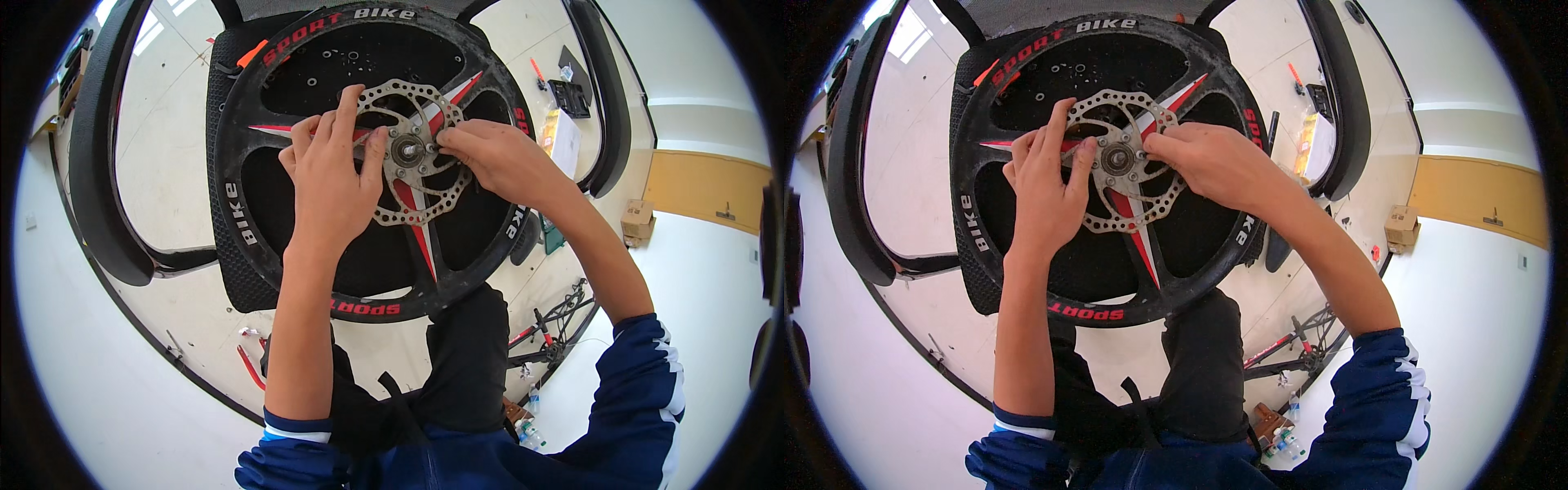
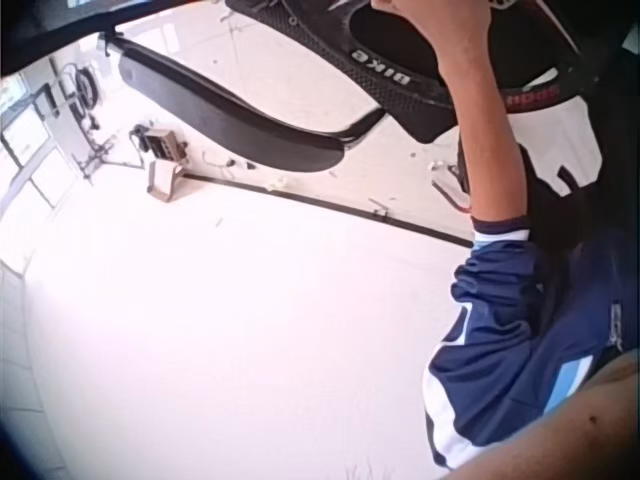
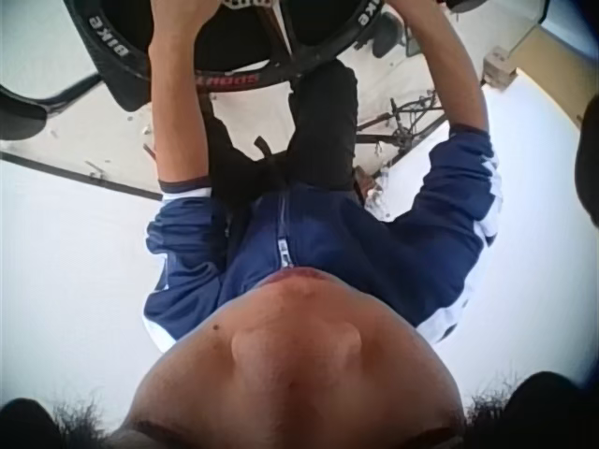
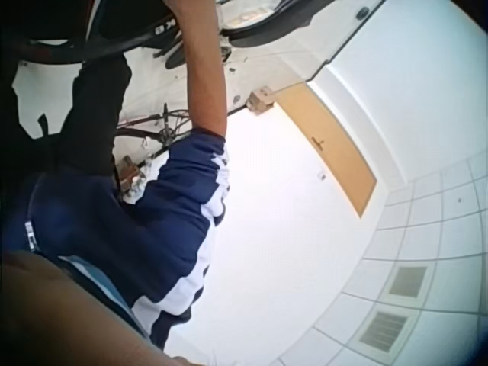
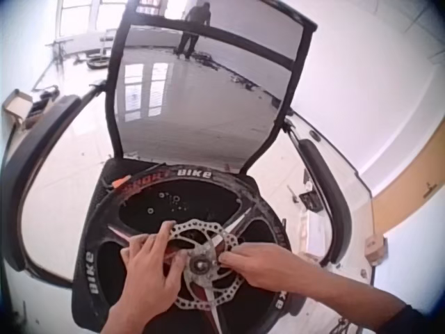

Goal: The person installs a disc brake rotor onto a bicycle wheel and then attaches a headset to a bicycle fork. They use an Allen key to tighten bolts on the headset assembly.

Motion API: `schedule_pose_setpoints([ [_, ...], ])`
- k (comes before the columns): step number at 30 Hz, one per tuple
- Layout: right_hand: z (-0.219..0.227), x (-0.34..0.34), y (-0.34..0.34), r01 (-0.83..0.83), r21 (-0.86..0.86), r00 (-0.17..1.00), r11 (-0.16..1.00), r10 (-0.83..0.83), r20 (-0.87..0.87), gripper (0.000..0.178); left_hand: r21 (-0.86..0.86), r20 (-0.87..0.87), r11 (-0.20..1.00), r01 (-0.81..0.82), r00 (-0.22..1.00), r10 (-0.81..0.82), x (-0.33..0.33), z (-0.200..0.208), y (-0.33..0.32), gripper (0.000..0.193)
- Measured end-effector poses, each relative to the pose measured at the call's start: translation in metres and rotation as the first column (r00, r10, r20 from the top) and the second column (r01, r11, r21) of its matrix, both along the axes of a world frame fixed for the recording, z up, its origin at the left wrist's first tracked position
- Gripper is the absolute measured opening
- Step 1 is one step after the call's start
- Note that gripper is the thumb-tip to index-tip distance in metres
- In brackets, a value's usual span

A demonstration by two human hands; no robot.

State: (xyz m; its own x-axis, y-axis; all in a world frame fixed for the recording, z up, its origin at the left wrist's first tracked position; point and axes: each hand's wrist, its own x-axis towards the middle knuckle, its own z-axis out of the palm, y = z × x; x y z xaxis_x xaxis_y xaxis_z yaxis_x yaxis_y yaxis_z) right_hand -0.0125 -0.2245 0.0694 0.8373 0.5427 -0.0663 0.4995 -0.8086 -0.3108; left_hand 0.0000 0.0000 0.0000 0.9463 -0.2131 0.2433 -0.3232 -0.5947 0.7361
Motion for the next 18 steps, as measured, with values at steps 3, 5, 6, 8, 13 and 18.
schedule_pose_setpoints([
  [3, 0.001, 0.002, 0.001, 0.004, -0.012, 1.000, 1.000, -0.004, -0.008, 0.020, 0.005, 0.019, 1.000, -0.003, 1.000, 0.003, 0.000, 0.000, -0.001, 0.049],
  [5, 0.001, 0.005, 0.001, -0.012, 0.023, 1.000, 1.000, 0.012, -0.006, 0.019, -0.002, 0.022, 1.000, 0.001, 1.000, -0.001, 0.001, 0.001, -0.001, 0.049],
  [6, 0.001, 0.006, 0.001, -0.042, 0.010, 0.999, 0.999, 0.042, 0.006, 0.019, -0.003, 0.020, 1.000, 0.002, 1.000, -0.002, 0.002, 0.001, -0.001, 0.049],
  [8, 0.002, 0.010, 0.000, -0.100, -0.017, 0.994, 0.995, 0.101, 0.031, 0.020, -0.004, 0.017, 1.000, 0.004, 1.000, -0.004, 0.002, 0.002, -0.001, 0.049],
  [13, 0.010, 0.021, -0.005, -0.243, -0.149, 0.965, 0.959, 0.255, 0.068, 0.025, 0.011, 0.031, 1.000, -0.002, 1.000, 0.002, 0.002, 0.002, -0.002, 0.049],
  [18, 0.003, 0.018, -0.002, -0.222, -0.143, 0.961, 0.964, 0.241, 0.137, 0.026, 0.003, -0.001, 1.000, -0.029, 1.000, 0.029, 0.000, 0.002, -0.004, 0.049],
])
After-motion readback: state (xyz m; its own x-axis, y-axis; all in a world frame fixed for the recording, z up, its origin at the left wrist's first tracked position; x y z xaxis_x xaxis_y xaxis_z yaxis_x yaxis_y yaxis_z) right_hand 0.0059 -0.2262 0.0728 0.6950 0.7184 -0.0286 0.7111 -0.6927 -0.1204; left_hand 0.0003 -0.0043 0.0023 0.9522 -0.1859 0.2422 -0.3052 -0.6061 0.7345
